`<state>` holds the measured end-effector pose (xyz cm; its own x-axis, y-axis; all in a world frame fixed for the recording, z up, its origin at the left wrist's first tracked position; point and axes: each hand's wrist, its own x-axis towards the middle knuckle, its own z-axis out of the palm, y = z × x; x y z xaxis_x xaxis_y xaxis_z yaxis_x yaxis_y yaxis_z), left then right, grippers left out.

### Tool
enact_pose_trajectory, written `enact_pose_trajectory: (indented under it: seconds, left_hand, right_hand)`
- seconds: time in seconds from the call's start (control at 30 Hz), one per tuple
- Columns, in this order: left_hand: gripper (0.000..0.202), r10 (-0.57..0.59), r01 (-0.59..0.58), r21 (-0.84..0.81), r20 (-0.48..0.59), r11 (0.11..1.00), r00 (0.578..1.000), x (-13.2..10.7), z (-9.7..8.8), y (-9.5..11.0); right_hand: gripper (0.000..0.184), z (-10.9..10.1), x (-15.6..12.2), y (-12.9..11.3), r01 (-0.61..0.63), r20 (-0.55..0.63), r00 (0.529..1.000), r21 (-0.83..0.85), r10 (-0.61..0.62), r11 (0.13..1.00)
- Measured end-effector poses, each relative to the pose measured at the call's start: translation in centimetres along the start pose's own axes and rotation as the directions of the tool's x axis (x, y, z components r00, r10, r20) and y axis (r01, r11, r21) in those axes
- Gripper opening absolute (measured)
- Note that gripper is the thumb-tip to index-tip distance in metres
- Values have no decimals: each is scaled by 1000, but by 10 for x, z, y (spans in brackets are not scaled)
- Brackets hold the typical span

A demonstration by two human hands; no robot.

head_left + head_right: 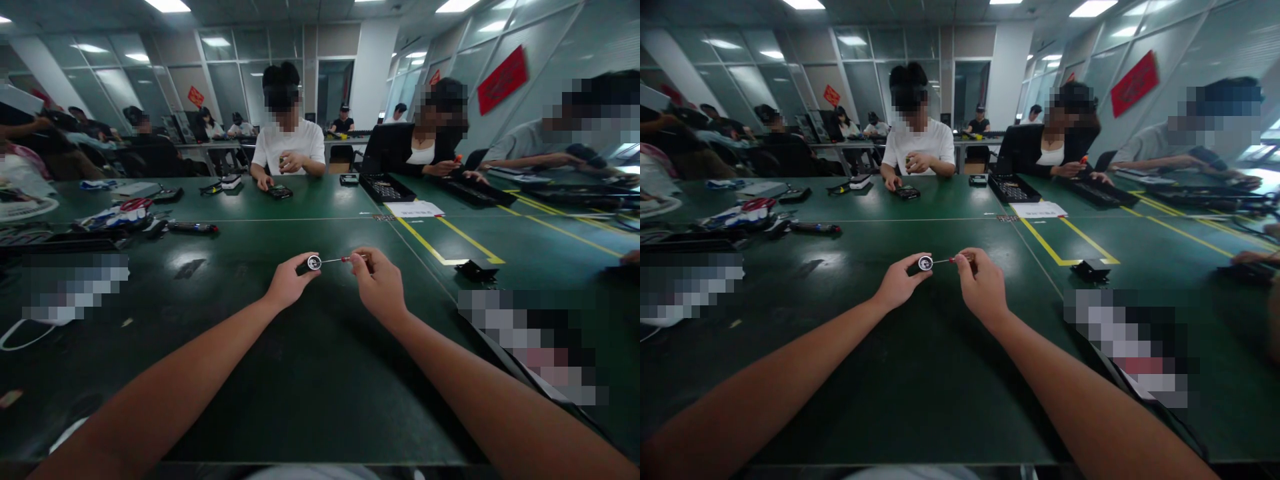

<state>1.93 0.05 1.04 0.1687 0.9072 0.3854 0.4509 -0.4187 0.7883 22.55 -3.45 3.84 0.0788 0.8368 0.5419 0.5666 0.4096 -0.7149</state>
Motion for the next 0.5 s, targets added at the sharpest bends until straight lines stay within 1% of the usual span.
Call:
enact_pose_trajectory:
  seconds: [0.17,0.33,0.5]
  left_hand:
    - [41,-2,2,-12,3,1000,1000,-1,0,1]
    - [42,21,-21,-4,5,1000,1000,-1,2,-3]
    - [41,35,-34,28,-12,999,999,0,2,-6]
  right_hand:
    - [33,1,1,6,-60,-11,998,30,60,998]
    - [32,1,1,7,-43,-13,999,60,44,997]
    - [25,0,-3,1,-7,120,993,113,-6,994]
